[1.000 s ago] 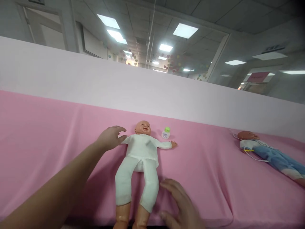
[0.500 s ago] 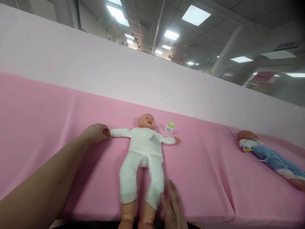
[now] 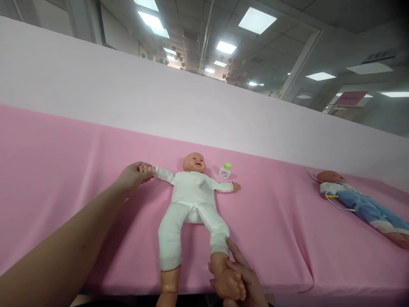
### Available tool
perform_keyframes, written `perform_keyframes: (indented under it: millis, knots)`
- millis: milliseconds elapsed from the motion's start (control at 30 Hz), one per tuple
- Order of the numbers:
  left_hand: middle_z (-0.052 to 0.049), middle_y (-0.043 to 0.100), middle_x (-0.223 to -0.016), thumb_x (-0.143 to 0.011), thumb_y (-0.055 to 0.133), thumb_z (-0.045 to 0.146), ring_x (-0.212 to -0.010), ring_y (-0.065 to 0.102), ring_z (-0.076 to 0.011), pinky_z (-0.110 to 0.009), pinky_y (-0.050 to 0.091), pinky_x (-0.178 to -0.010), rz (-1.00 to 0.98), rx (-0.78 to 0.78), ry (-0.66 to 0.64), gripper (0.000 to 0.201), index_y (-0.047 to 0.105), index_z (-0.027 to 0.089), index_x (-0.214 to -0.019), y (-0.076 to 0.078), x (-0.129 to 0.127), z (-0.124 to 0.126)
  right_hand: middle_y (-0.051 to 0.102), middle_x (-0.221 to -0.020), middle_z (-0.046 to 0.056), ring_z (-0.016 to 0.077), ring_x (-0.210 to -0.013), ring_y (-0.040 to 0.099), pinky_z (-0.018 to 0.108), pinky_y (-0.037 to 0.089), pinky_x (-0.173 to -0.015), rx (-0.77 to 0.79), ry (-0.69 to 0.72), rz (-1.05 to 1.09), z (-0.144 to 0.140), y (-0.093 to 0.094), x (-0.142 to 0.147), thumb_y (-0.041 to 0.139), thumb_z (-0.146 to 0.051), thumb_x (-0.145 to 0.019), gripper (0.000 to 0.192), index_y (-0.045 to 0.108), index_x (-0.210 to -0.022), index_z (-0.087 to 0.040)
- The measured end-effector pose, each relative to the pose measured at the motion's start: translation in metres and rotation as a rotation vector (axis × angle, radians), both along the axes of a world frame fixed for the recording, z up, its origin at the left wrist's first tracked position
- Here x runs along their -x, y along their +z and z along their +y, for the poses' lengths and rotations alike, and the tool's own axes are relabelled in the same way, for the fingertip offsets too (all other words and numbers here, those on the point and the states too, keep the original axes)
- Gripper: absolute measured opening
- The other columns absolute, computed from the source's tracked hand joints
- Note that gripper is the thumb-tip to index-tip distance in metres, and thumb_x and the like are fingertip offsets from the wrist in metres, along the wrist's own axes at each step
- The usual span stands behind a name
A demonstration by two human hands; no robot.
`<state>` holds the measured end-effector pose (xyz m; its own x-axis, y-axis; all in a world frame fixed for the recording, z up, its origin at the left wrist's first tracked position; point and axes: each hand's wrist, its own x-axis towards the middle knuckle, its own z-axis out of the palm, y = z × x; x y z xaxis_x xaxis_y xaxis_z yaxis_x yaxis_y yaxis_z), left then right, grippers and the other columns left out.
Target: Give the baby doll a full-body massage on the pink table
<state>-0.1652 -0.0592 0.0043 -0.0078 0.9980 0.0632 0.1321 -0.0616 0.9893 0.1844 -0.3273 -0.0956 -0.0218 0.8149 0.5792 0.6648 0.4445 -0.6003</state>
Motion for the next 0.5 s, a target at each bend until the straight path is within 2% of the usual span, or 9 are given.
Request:
perform_keyframes:
  millis: [67, 167, 200, 233, 300, 333, 400, 500]
  knots:
    - [-0.008, 0.076, -0.1, -0.062, 0.095, 0.047, -0.1, 0.073, -0.0262, -0.039, 0.059, -0.092, -0.139, -0.049, 0.027, 0.056, 0.068, 0.017, -0.101, 0.006, -0.012, -0.003, 0.053, -0.16, 0.001, 0.0415, -0.108, 0.077, 0.048, 0.069, -0.058, 0.019, 0.022, 0.121, -0.004, 0.011, 0.01, 0.082, -0.043, -0.074, 0.097, 0.034, -0.156, -0.061]
    - [-0.007, 0.078, -0.102, -0.067, 0.092, 0.042, -0.1, 0.073, -0.0259, -0.04, 0.058, -0.093, -0.072, -0.125, 0.089, 0.048, 0.07, 0.019, -0.103, 0.023, -0.036, -0.009, 0.036, -0.17, 0.009, 0.0369, -0.109, 0.076, 0.053, 0.07, -0.073, 0.126, 0.11, 0.477, -0.004, 0.04, 0.022, 0.062, -0.049, -0.097, 0.057, 0.048, -0.152, -0.046]
    - [-0.006, 0.078, -0.103, -0.069, 0.089, 0.04, -0.1, 0.073, -0.0257, -0.04, 0.058, -0.092, -0.01, -0.145, 0.095, 0.046, 0.071, 0.02, -0.106, 0.028, -0.045, -0.012, 0.037, -0.169, 0.012, 0.0345, -0.108, 0.076, 0.053, 0.069, -0.077, 0.148, 0.145, 0.571, 0.001, 0.052, 0.024, 0.054, -0.048, -0.102, 0.049, 0.051, -0.15, -0.041]
    - [-0.005, 0.079, -0.104, -0.07, 0.087, 0.038, -0.099, 0.073, -0.0254, -0.038, 0.058, -0.091, 0.062, -0.168, 0.086, 0.044, 0.072, 0.021, -0.108, 0.033, -0.055, -0.014, 0.044, -0.165, 0.015, 0.0324, -0.106, 0.077, 0.054, 0.068, -0.083, 0.166, 0.178, 0.625, 0.007, 0.065, 0.025, 0.053, -0.047, -0.105, 0.048, 0.051, -0.151, -0.036]
    - [-0.003, 0.08, -0.105, -0.071, 0.084, 0.035, -0.099, 0.074, -0.0248, -0.035, 0.056, -0.089, 0.241, -0.218, 0.039, 0.042, 0.073, 0.023, -0.11, 0.04, -0.076, -0.02, 0.063, -0.144, 0.016, 0.0279, -0.1, 0.077, 0.055, 0.065, -0.093, 0.165, 0.22, 0.657, 0.025, 0.086, 0.025, 0.056, -0.045, -0.105, 0.051, 0.05, -0.153, -0.03]
    - [-0.002, 0.08, -0.106, -0.072, 0.083, 0.036, -0.1, 0.073, -0.0247, -0.034, 0.055, -0.087, 0.339, -0.245, 0.008, 0.039, 0.074, 0.025, -0.108, 0.042, -0.086, -0.023, 0.065, -0.14, 0.014, 0.0258, -0.098, 0.076, 0.054, 0.064, -0.095, 0.171, 0.216, 0.666, 0.034, 0.095, 0.025, 0.059, -0.045, -0.104, 0.049, 0.053, -0.151, -0.03]
    - [0.0, 0.081, -0.104, -0.077, 0.078, 0.037, -0.098, 0.073, -0.0244, -0.032, 0.053, -0.08, 0.526, -0.295, -0.071, 0.029, 0.076, 0.028, -0.105, 0.042, -0.105, -0.03, 0.06, -0.148, 0.013, 0.0257, -0.103, 0.075, 0.053, 0.063, -0.098, 0.185, 0.194, 0.672, 0.054, 0.106, 0.027, 0.066, -0.046, -0.1, 0.045, 0.061, -0.142, -0.03]
    - [0.001, 0.079, -0.092, -0.086, 0.068, 0.033, -0.085, 0.071, -0.0225, -0.032, 0.046, -0.069, 0.747, -0.418, -0.204, 0.01, 0.075, 0.028, -0.09, 0.033, -0.124, -0.038, 0.055, -0.154, 0.012, 0.0309, -0.123, 0.068, 0.054, 0.058, -0.105, 0.193, 0.153, 0.633, 0.08, 0.108, 0.032, 0.074, -0.047, -0.093, 0.041, 0.069, -0.129, -0.028]
